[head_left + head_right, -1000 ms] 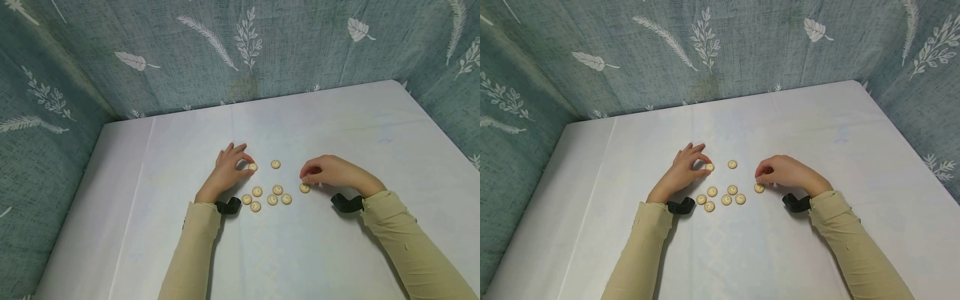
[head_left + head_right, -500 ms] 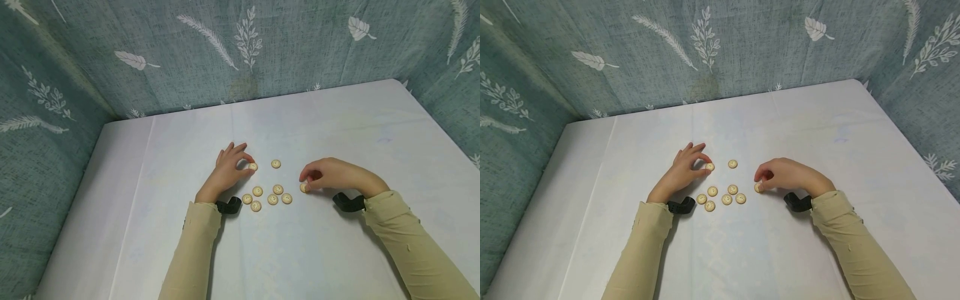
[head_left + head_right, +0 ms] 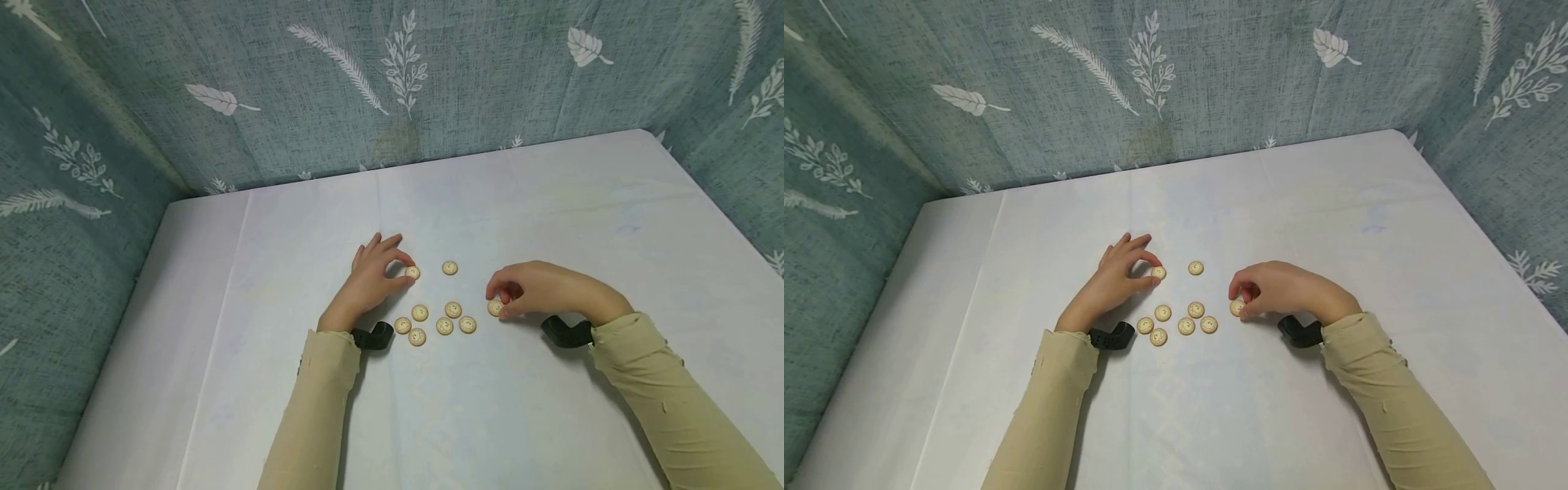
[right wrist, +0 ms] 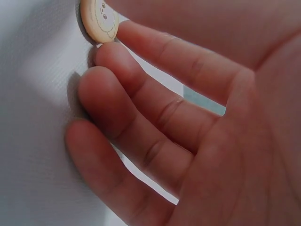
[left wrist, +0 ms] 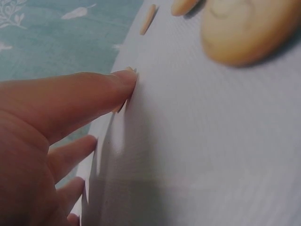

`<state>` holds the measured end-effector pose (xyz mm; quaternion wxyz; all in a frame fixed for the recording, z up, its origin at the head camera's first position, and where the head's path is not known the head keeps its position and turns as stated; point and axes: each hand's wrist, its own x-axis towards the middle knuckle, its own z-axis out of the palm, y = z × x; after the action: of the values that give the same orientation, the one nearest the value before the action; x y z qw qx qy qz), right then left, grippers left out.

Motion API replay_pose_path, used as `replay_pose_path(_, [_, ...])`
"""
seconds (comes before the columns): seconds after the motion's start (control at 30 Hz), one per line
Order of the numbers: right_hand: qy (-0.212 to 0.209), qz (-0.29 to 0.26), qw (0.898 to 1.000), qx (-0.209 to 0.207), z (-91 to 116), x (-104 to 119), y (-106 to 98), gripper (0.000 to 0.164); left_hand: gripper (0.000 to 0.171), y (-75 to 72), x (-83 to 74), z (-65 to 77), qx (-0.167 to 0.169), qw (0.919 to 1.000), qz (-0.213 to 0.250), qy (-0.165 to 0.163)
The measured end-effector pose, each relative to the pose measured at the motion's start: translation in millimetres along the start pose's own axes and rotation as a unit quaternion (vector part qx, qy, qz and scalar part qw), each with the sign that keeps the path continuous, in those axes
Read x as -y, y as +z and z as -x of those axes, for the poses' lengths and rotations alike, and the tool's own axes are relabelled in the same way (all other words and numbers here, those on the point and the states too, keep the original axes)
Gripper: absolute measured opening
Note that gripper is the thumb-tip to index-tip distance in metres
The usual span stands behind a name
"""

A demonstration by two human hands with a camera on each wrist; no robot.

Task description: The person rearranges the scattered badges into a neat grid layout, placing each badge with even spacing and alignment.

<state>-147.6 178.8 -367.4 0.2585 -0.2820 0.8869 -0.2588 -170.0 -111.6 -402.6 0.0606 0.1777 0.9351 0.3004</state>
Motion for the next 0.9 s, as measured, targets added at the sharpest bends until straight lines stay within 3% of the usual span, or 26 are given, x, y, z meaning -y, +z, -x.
replay_pose_path(0.9, [-0.008, 0.028, 0.999, -0.022, -3.2, 9.5, 7.4, 0.015, 0.02, -1.6, -1.9, 0.6, -0.001, 1.0, 0.001, 0.004])
